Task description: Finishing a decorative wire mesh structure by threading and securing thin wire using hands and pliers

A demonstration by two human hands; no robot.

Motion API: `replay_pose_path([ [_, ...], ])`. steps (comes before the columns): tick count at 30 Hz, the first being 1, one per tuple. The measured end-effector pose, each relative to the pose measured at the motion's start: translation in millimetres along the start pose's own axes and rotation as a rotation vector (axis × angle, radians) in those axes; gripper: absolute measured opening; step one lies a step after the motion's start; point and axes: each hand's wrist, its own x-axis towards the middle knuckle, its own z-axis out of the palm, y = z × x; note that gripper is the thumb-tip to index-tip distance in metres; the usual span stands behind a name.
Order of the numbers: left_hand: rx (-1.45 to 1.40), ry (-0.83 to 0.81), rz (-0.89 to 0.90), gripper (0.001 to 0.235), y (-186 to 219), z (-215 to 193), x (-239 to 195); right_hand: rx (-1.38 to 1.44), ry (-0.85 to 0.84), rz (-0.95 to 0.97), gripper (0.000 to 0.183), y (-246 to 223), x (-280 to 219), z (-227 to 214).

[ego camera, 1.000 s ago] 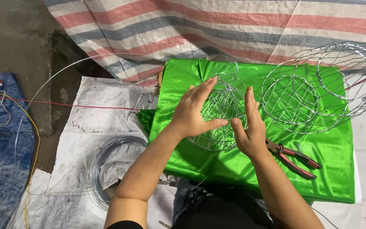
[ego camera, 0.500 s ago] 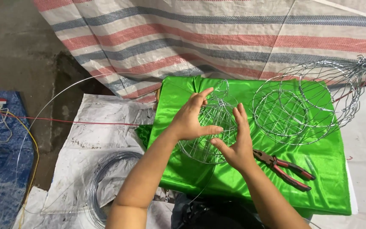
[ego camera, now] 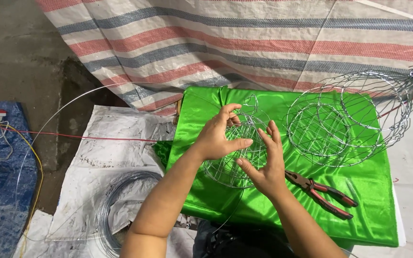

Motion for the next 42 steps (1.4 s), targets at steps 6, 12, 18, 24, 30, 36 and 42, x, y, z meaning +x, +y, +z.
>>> replay_pose_path([
  [6, -0.003, -0.023, -0.002, 0.091, 2.0, -3.4, -3.3, 0.01, 0.005, 0.002, 0.094, -1.0, -1.1, 2.3],
  [12, 0.011, -0.059, -0.06, 0.095, 8.4, -7.2, -2.3, 0.002, 0.0, -0.016, 0.094, 0.7, -1.2, 2.1],
  [18, 0.001, -0.053, -0.008, 0.094, 4.0, -6.8, -1.8, 0.005, -0.002, -0.002, 0.094, -1.5, -1.0, 2.2],
  [24, 0.045, 0.018, 0.058, 0.09, 4.5, 0.8, -5.7, -0.011, 0.0, -0.009, 0.096, -0.5, 0.1, 1.0],
  [30, 0.066, -0.016, 0.074, 0.09, 18.6, -4.6, -9.2, -0.103, 0.062, -0.052, 0.086, -3.6, 9.9, -10.3],
  [36, 0.064, -0.016, 0.057, 0.093, 17.1, -3.2, -7.6, -0.001, 0.094, -0.121, 0.048, -21.5, 37.8, -19.1],
  [42, 0.167, 0.126, -0.034, 0.107, 21.2, 5.4, -10.3, -0.224, 0.121, -0.106, 0.013, -0.1, -33.6, -18.7],
])
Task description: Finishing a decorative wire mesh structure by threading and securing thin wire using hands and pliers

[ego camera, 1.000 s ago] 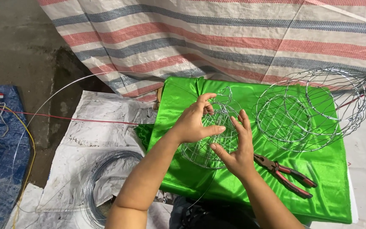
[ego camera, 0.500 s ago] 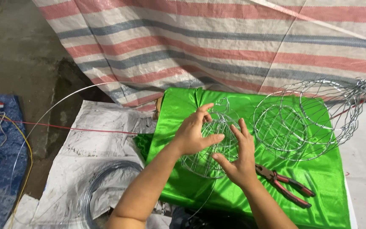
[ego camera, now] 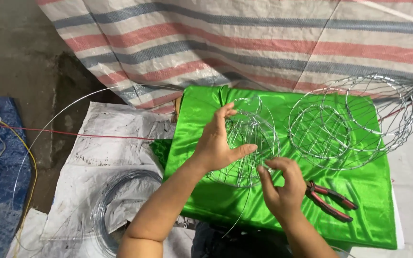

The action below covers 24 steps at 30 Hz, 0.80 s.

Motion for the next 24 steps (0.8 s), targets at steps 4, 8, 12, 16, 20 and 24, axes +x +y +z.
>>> replay_pose_path([
  [4, 0.242, 0.291, 0.26, 0.087, -2.3, 7.4, -6.3, -0.011, -0.023, 0.042, 0.018, 36.4, -29.4, -30.5],
  [8, 0.408, 0.43, 0.441, 0.055, 9.8, 1.9, -3.0, -0.408, -0.287, 0.579, 0.042, 63.3, -25.5, -79.6],
  [12, 0.193, 0.252, 0.459, 0.023, 8.6, 3.0, 3.3, -0.795, -0.788, 0.802, 0.094, 88.0, -44.8, -96.0],
  [16, 0.128, 0.141, 0.417, 0.013, -9.6, 2.8, 13.4, -0.818, -0.827, 0.885, 0.082, 93.6, -47.2, -95.7],
  [20, 0.115, 0.019, 0.399, 0.015, 1.1, -5.7, 18.9, -0.74, -0.842, 0.933, 0.069, 95.3, -37.1, -103.2],
  [24, 0.139, -0.065, 0.411, 0.018, 4.2, -8.7, 29.1, -0.671, -0.707, 0.935, 0.046, 82.6, -39.0, -122.9],
])
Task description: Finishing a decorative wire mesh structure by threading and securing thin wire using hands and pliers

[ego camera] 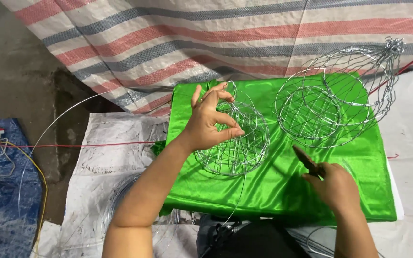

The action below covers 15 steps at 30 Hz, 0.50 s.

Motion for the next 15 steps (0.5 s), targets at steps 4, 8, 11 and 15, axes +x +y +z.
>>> replay_pose_path([
  [4, -0.094, -0.061, -0.022, 0.018, -13.2, 9.4, 6.3, 0.689, -0.007, -0.065, 0.032, -8.9, -30.7, -16.1],
  [8, -0.124, -0.097, -0.108, 0.021, -11.2, 17.9, 11.1, 1.156, -0.457, -0.826, 0.037, -57.9, -52.5, -4.7],
  [11, -0.115, -0.089, -0.106, 0.023, -8.4, 18.8, 12.0, 1.252, -0.717, -0.713, 0.034, -90.5, -59.8, 16.3],
  [15, -0.115, -0.107, -0.102, 0.019, -6.6, 16.2, 10.3, 1.325, -0.864, -0.366, 0.047, -115.0, -59.7, 16.8],
])
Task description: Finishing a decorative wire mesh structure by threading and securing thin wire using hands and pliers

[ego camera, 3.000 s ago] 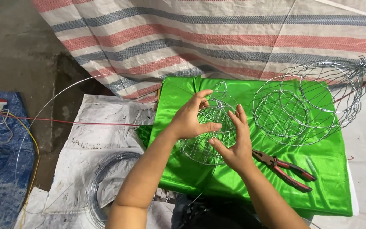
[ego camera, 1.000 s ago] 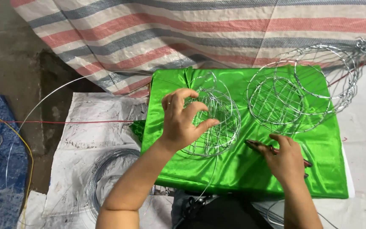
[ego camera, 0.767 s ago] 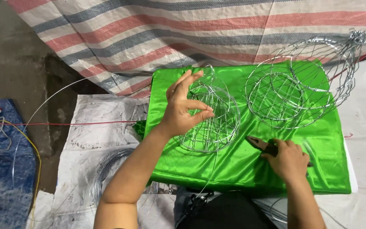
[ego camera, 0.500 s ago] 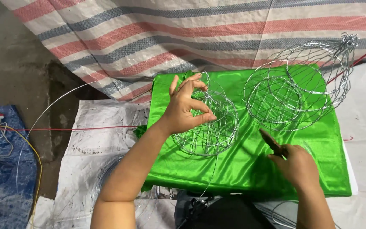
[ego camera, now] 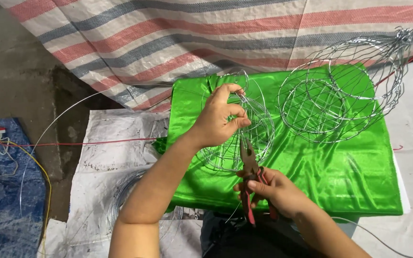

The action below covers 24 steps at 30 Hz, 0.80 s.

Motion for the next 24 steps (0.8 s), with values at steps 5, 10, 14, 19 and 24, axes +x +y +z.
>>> replay_pose_path([
  [5, -0.005, 0.022, 0.03, 0.016, -3.0, 7.8, -4.4, 0.01, 0.032, 0.084, 0.047, -16.5, -1.3, 1.4],
  [10, -0.01, 0.08, 0.07, 0.017, -0.9, 9.9, -5.0, 0.056, 0.029, 0.103, 0.047, -24.7, 0.1, 0.4],
  [14, -0.081, 0.089, 0.103, 0.018, 1.6, 8.9, -6.5, 0.034, 0.002, 0.083, 0.047, -20.9, 2.2, -4.5],
  [19, -0.106, 0.09, 0.101, 0.019, 2.9, 8.8, -9.0, -0.021, -0.056, 0.048, 0.049, -17.3, 3.7, -8.5],
  [24, -0.113, 0.097, 0.105, 0.019, 3.0, 8.8, -11.7, -0.131, 0.018, 0.112, 0.041, -20.0, 2.2, -3.9],
])
